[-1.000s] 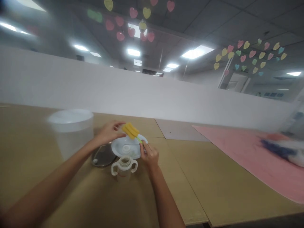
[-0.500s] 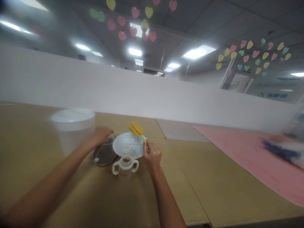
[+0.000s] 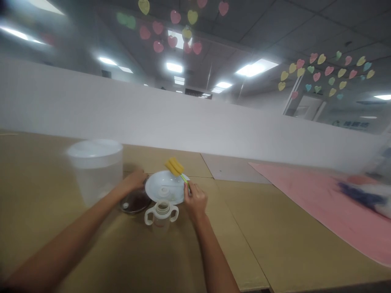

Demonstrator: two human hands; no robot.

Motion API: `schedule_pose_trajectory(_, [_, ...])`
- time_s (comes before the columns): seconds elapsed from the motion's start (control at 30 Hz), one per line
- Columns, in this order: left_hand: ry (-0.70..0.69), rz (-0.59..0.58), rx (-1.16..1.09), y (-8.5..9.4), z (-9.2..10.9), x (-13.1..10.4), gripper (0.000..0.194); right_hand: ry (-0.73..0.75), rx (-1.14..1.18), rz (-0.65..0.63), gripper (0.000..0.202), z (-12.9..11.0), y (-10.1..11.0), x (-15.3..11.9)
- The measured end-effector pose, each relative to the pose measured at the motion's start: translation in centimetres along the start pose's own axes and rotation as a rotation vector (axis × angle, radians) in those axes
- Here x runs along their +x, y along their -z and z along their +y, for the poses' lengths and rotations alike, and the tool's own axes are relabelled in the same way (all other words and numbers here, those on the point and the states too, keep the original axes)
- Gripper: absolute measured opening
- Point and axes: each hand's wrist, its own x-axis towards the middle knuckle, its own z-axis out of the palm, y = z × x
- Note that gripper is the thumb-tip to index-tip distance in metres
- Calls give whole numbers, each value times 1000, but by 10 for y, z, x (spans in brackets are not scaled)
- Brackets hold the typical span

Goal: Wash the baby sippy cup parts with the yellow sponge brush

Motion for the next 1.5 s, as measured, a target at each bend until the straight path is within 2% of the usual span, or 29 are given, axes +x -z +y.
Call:
schedule_pose_trajectory(0.17, [6, 18, 187, 16, 18, -8, 29, 4, -5, 12, 26, 0, 0, 0])
schedule_pose_trajectory(0.3, [-134, 33, 211, 25, 44, -12, 36, -10, 13, 16, 25, 1, 0, 1])
schedule_pose_trajectory(0.37, [-252, -36, 124, 19, 56, -12, 36, -13, 17, 21, 24, 1, 0, 1])
schedule_pose_trajectory(0.47, [-378, -186, -100, -2, 68, -11, 34, -8, 23, 24, 24, 1, 0, 1])
schedule_pose_trajectory(0.57, [-374, -226, -177, -20, 73, -10, 32, -8, 29, 22, 24, 2, 0, 0])
schedule_pose_trajectory(0.67, [-328, -185, -270, -23, 72, -9, 29, -23, 38, 17, 25, 2, -1, 0])
schedule_pose_trajectory(0.83, [-261, -85, -334, 3, 59, -4, 29, -72, 70, 54, 26, 1, 0, 2])
schedule_pose_trajectory(0.93, [-182, 74, -407, 25, 48, -4, 30, -92, 115, 65, 26, 1, 2, 2])
schedule_pose_trajectory(1.03, [-68, 192, -440, 43, 42, -7, 30, -47, 128, 24, 24, 0, 3, 0])
schedule_pose_trajectory(1.2, [-35, 212, -467, 56, 48, -17, 27, 50, 44, -48, 22, 0, 3, -3])
schedule_pose_trajectory(1.37, [-104, 184, -423, 56, 57, -22, 24, 75, -67, -17, 21, 4, 2, -2])
schedule_pose_trajectory(1.5, [-140, 155, -423, 54, 56, -20, 24, 85, -82, -20, 21, 5, 1, -2])
